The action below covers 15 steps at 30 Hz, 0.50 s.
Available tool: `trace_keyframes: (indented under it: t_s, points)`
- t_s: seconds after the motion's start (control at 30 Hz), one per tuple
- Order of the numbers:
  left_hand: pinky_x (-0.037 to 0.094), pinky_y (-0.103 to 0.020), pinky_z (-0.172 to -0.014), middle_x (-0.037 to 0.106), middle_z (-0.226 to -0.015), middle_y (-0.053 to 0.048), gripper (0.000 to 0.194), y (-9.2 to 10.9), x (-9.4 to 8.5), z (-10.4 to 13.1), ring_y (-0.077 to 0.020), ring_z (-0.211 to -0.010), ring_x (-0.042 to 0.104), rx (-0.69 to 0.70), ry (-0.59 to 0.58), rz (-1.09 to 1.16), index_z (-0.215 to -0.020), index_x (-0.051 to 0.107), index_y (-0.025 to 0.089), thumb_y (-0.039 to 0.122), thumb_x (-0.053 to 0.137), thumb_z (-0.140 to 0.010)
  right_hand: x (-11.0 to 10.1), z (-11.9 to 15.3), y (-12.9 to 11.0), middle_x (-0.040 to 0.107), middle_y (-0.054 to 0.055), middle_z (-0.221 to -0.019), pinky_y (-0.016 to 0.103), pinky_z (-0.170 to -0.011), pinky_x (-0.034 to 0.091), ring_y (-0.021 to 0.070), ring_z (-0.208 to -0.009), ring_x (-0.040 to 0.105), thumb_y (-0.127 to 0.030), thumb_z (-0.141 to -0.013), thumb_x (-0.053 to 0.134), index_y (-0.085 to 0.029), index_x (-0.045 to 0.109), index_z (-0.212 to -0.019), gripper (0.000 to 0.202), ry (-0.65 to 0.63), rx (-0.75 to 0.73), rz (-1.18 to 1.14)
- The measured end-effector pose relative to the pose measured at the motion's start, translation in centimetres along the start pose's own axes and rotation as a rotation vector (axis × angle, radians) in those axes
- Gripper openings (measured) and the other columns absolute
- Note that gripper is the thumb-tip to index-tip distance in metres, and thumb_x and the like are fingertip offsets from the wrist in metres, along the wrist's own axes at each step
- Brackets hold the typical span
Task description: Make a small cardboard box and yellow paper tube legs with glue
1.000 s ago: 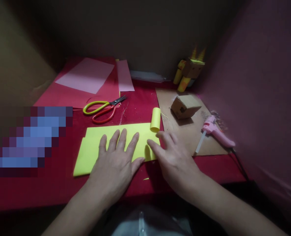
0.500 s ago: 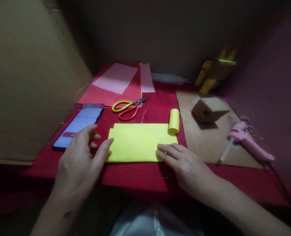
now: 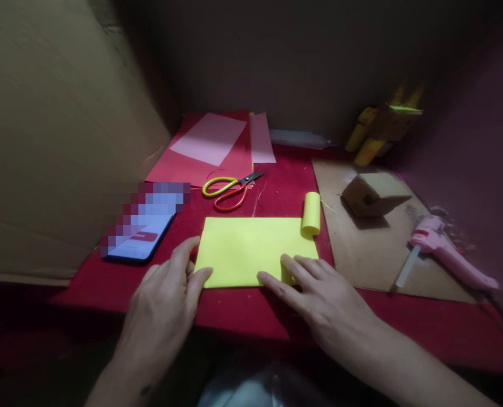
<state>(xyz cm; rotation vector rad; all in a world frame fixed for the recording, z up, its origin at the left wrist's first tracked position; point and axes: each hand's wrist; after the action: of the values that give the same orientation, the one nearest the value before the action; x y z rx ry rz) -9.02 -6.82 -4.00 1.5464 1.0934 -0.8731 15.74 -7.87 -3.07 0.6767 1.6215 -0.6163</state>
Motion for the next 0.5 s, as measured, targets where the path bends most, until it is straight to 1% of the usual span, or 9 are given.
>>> trace_keyframes:
  t_s: [0.1, 0.17, 0.3, 0.43, 0.5]
  points:
    - [0.047, -0.036, -0.078, 0.067, -0.104, -0.01, 0.036, -0.3, 0.3, 0.6, -0.025, -0.09, 0.063, 0.124, 0.05, -0.007, -0.125, 0.05, 0.017, 0.033, 0.041, -0.093, 0.0, -0.2, 0.0, 0.06, 0.018, -0.115, 0.04, -0.072, 0.048, 0.0276, -0.09, 0.057, -0.002, -0.082, 0.044, -0.021, 0.049, -0.135, 0.057, -0.017, -0.003, -0.008]
    - [0.046, -0.035, -0.083, 0.065, -0.105, -0.01, 0.033, -0.5, 0.4, 0.8, -0.0239, -0.095, 0.061, 0.174, 0.054, 0.037, -0.122, 0.052, 0.016, 0.031, 0.042, -0.094, 0.0, -0.3, 0.1, 0.06, 0.018, -0.114, 0.039, -0.071, 0.047, 0.0274, -0.089, 0.057, -0.003, -0.082, 0.043, -0.022, 0.05, -0.133, 0.055, -0.025, -0.004, -0.013]
    - [0.045, -0.034, -0.083, 0.064, -0.101, -0.008, 0.028, -0.6, 0.6, 0.8, -0.0226, -0.094, 0.058, 0.204, 0.039, 0.074, -0.117, 0.055, 0.016, 0.029, 0.043, -0.094, 0.0, -0.4, 0.3, 0.06, 0.016, -0.114, 0.038, -0.07, 0.045, 0.0264, -0.085, 0.055, -0.005, -0.082, 0.045, -0.023, 0.051, -0.132, 0.054, -0.023, -0.007, -0.019]
    - [0.044, -0.039, -0.079, 0.063, -0.094, -0.008, 0.028, -0.9, 1.0, 0.9, -0.0253, -0.09, 0.056, 0.22, 0.041, 0.027, -0.117, 0.054, 0.017, 0.029, 0.043, -0.094, 0.2, -0.3, 0.4, 0.06, 0.016, -0.115, 0.038, -0.072, 0.045, 0.0257, -0.087, 0.055, -0.008, -0.083, 0.047, -0.024, 0.05, -0.134, 0.053, -0.029, -0.001, -0.014]
    - [0.044, -0.042, -0.079, 0.063, -0.093, -0.009, 0.029, -1.3, 0.9, 0.9, -0.0271, -0.088, 0.056, 0.216, 0.024, -0.015, -0.118, 0.053, 0.018, 0.029, 0.042, -0.095, 0.3, -0.2, 0.3, 0.059, 0.016, -0.118, 0.039, -0.074, 0.045, 0.0264, -0.09, 0.056, -0.01, -0.083, 0.048, -0.025, 0.05, -0.134, 0.054, -0.027, 0.008, 0.005]
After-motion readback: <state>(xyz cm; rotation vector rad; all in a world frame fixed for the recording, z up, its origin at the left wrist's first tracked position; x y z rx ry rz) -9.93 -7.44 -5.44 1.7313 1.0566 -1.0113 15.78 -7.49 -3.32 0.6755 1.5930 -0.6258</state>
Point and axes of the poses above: each hand's wrist, its own z-axis away from the middle knuckle, its own x-axis out of the palm, y = z × x
